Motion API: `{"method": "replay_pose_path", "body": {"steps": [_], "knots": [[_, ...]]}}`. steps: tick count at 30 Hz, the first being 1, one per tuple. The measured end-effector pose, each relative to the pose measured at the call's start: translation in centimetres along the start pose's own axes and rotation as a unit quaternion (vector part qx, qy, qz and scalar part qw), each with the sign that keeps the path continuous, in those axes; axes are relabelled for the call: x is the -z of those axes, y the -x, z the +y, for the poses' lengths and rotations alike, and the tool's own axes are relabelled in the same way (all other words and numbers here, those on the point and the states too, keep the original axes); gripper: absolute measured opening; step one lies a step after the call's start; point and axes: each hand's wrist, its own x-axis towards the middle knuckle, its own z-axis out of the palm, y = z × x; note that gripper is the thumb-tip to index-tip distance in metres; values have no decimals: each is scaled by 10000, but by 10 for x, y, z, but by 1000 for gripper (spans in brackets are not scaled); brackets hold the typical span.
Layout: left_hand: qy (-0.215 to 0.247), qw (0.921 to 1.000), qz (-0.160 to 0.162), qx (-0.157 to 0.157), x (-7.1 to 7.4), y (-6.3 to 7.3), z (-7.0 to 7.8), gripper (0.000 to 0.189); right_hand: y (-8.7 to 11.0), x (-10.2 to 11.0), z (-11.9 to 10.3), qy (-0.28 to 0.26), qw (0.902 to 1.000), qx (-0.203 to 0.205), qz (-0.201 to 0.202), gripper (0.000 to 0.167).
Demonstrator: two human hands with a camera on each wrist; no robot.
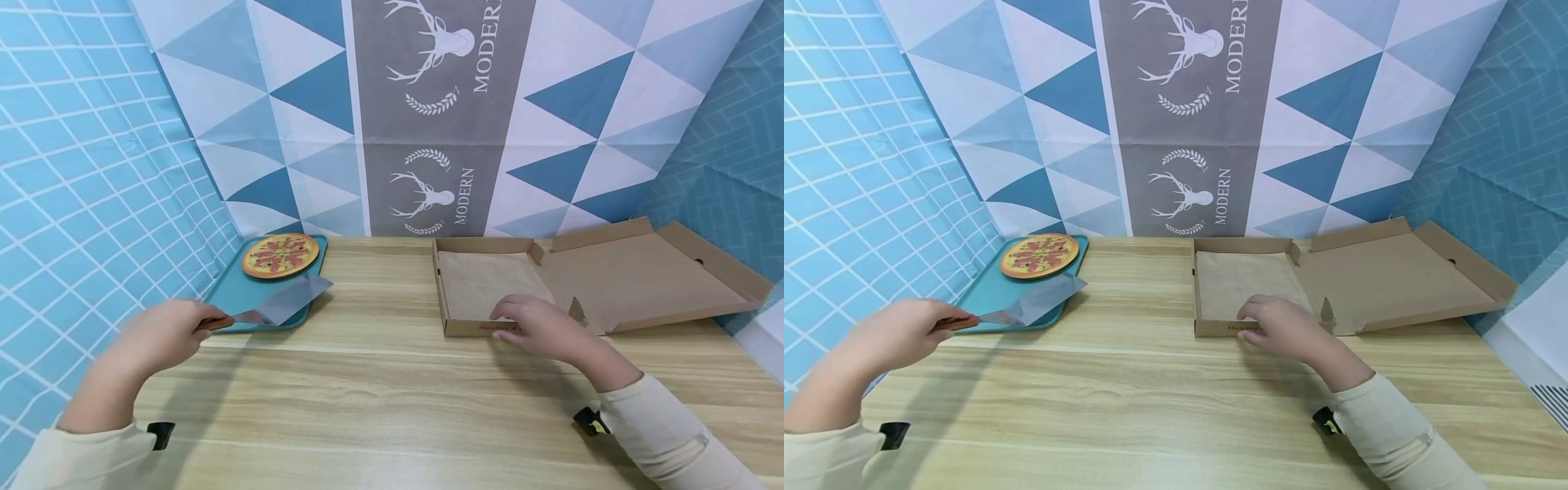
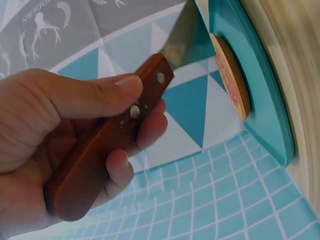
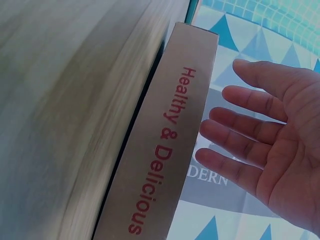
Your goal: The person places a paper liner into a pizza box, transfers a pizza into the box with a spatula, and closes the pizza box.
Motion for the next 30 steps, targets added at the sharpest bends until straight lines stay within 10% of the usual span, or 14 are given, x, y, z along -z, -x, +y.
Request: {"method": "replay_pose_path", "body": {"steps": [30], "knots": [[-11,9907,1001,-925,-13,-23,52,22,-8,-3,-7,-61,9994,326,-49,17]]}}
